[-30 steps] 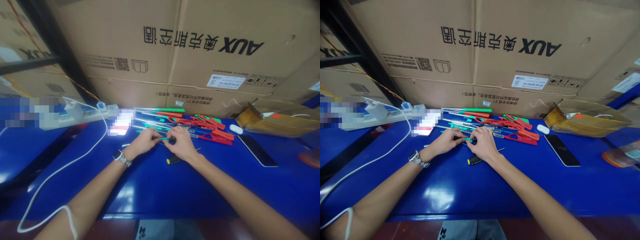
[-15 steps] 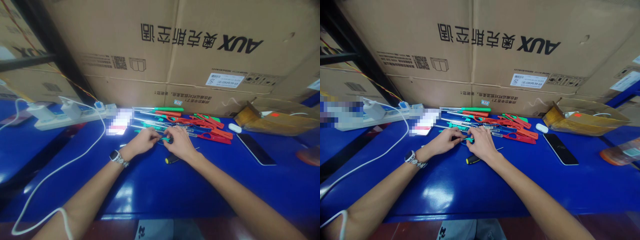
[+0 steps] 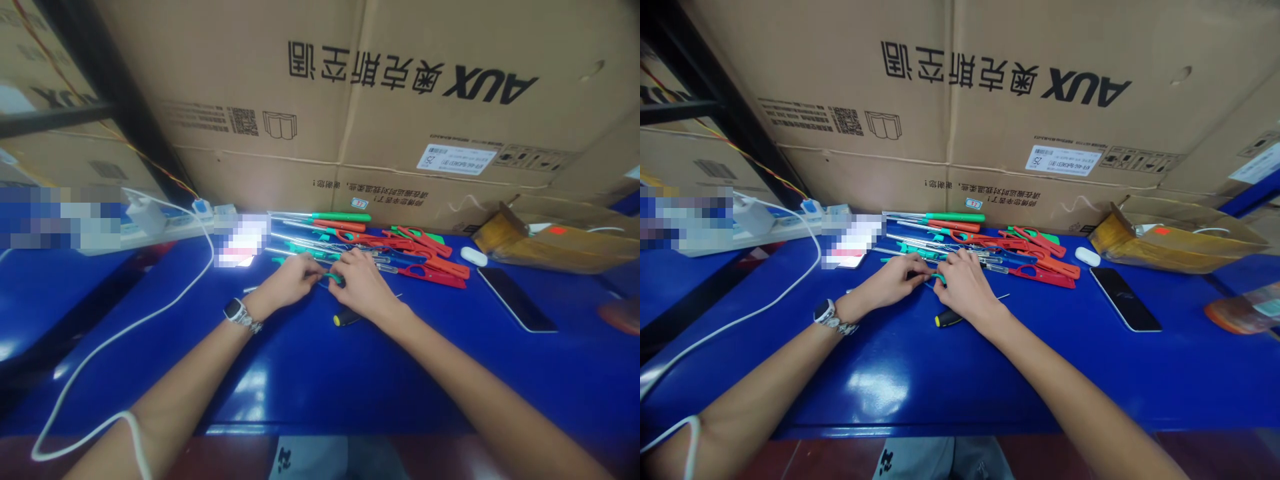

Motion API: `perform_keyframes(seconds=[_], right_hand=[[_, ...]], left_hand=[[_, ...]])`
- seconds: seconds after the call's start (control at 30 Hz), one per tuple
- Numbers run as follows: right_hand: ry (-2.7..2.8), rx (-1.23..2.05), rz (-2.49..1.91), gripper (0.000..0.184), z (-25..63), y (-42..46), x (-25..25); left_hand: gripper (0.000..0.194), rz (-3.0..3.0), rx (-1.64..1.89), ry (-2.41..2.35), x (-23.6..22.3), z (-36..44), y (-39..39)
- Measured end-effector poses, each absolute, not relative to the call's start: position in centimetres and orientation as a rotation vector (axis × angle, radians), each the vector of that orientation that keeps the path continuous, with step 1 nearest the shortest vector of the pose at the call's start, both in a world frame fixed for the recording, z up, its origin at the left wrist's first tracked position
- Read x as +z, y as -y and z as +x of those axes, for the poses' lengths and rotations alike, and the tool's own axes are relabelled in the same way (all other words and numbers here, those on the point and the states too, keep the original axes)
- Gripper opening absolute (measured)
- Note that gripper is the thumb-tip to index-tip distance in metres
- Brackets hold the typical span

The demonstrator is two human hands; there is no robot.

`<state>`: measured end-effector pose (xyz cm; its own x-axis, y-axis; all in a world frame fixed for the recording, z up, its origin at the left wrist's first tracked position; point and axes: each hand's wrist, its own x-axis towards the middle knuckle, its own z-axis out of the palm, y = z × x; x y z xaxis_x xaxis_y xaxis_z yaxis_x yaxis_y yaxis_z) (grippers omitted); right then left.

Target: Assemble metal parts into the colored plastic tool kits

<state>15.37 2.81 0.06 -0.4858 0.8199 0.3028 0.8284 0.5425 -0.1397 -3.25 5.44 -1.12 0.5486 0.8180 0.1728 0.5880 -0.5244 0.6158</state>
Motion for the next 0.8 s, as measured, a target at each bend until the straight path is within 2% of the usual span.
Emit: perform_keyframes(seconds=[0.37,0.8], right_hand=[[2.458,-0.032,-1.303,0.011,15.77,-2.56,-0.13],[2.352,0.01,-1.36,0.006,15.38,-2.51,-0.48]], left_hand=[[0.028,2.301,0.625,-1.141,-1.27,-3.34,-5.6],[0.028,2.272,0.636,-1.176,-1.43,-3.19,-5.55]])
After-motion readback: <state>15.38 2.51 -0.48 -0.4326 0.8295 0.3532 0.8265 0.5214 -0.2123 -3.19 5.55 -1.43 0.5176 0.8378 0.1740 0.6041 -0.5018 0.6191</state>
